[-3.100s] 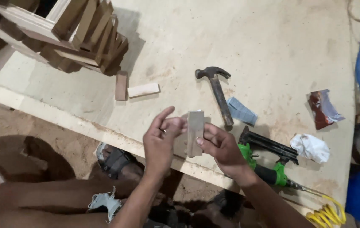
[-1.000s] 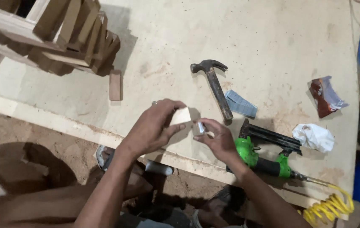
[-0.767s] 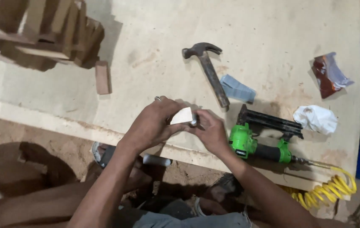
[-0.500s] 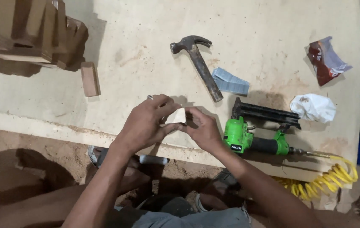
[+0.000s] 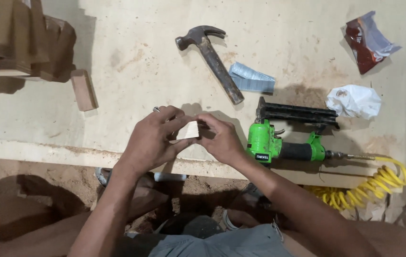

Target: Assembling small wooden components using a pneumatic nail gun and hammer on a workbench.

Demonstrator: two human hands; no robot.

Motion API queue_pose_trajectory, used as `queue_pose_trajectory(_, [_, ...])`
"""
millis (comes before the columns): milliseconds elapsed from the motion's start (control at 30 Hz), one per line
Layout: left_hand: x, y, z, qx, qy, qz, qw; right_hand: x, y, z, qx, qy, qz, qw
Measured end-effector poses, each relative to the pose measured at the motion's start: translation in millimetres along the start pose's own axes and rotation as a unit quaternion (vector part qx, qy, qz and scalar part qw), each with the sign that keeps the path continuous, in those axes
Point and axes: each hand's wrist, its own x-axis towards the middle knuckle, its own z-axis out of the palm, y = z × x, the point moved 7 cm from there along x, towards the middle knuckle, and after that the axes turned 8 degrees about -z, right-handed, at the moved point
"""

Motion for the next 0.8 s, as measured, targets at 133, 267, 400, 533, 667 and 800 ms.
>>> queue_pose_trajectory(133, [0.6,-2.6,1.3,0.004,0.001,-0.01,1.0,-0.1,-3.8,-0.5,0.001,-0.01,-0.015,1.0])
queue_pose_trajectory(267, [1.8,-3.6,2.3,0.009,-0.001,-0.01,1.0,-0.2,-2.7,0.0,0.013,-0.001,-0.023,1.0])
queue_pose_trajectory(400, [3.4,-2.5,2.5,0.019,-0.004,0.0,1.0,-0.5,-2.8,1.8,0.018,0.001,-0.031,0.999])
queue_pose_trajectory(533, [4.9,-1.3,-0.8,0.015,-0.011,-0.007,1.0,0.0,-5.0,2.0,-0.001,-0.007,-0.054,0.999])
queue_pose_trajectory(667, [1.0,-12.8,7.3,0.027,-0.018,-0.017,0.999,2.2,-2.4,1.6,0.036,-0.013,-0.036,0.999])
queue_pose_trajectory(800, [-1.3,-14.8,11.0,0.043,-0.016,-0.018,0.999,-0.4,2.7,2.3,0.023,-0.009,-0.044,0.999])
